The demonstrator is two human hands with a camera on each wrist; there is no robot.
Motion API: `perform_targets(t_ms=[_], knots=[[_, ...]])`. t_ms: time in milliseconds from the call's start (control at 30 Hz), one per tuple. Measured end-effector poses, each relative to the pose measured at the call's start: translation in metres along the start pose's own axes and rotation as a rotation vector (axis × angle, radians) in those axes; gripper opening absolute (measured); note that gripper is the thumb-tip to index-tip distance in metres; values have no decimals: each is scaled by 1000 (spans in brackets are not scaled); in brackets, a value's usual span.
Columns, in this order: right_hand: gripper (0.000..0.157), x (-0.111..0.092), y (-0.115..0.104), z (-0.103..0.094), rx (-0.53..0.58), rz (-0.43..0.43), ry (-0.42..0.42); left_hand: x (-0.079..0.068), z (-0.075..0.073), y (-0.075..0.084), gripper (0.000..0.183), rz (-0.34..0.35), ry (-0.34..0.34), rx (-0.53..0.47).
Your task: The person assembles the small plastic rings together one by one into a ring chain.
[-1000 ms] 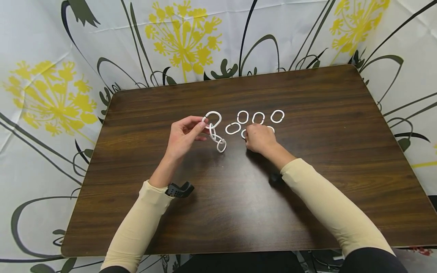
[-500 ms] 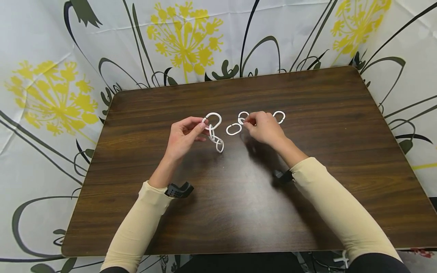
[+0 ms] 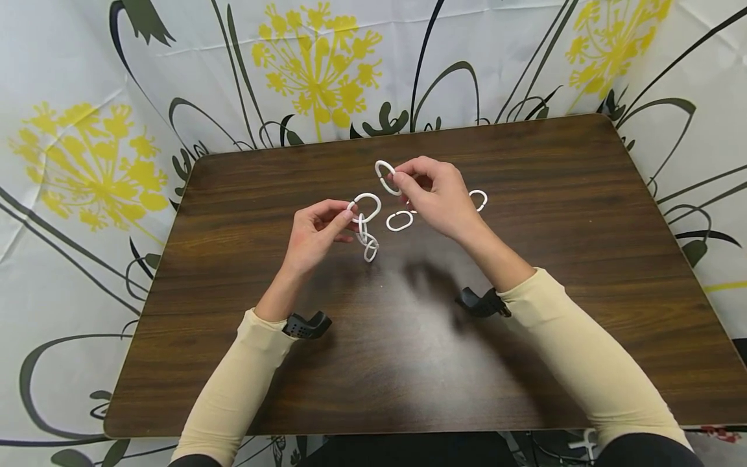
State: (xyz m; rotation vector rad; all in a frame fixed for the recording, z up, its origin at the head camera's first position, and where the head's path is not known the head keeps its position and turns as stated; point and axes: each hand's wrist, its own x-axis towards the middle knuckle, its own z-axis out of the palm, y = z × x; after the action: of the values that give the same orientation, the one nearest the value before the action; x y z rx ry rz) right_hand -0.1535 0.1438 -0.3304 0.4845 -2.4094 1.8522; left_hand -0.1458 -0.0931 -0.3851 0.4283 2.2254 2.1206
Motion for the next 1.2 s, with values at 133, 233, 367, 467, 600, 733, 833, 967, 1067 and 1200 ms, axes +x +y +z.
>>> perform_targets(t_ms=[133, 233, 367, 467, 600, 733, 833, 967, 1067, 1200], knots=[[19, -2, -12, 8, 103, -6, -48, 1, 1, 0, 20, -2, -3, 2], [20, -3, -15, 13, 124, 5, -92, 1, 2, 1, 21, -10, -2, 5], [20, -4, -12, 19, 119, 23, -141, 1, 2, 2, 22, -13, -6, 17], [19, -4, -10, 22, 109, 24, -172, 1, 3, 1, 21, -6, -7, 34], [18, -3, -9, 25, 93, 18, -190, 1, 3, 0, 19, 14, -6, 54], [18, -3, -10, 26, 70, 25, -199, 1, 4, 2, 18, 35, -10, 72], [18, -3, -10, 26, 40, 25, -198, 0, 5, 3, 17, 50, -9, 77], [16, -2, -10, 27, -24, 0, -182, -1, 5, 3, 16, 72, -6, 81], [14, -3, -9, 27, -72, -13, -167, -1, 5, 1, 16, 86, -5, 95], [14, -3, -7, 26, -111, -5, -146, -1, 6, -1, 15, 94, -7, 110]])
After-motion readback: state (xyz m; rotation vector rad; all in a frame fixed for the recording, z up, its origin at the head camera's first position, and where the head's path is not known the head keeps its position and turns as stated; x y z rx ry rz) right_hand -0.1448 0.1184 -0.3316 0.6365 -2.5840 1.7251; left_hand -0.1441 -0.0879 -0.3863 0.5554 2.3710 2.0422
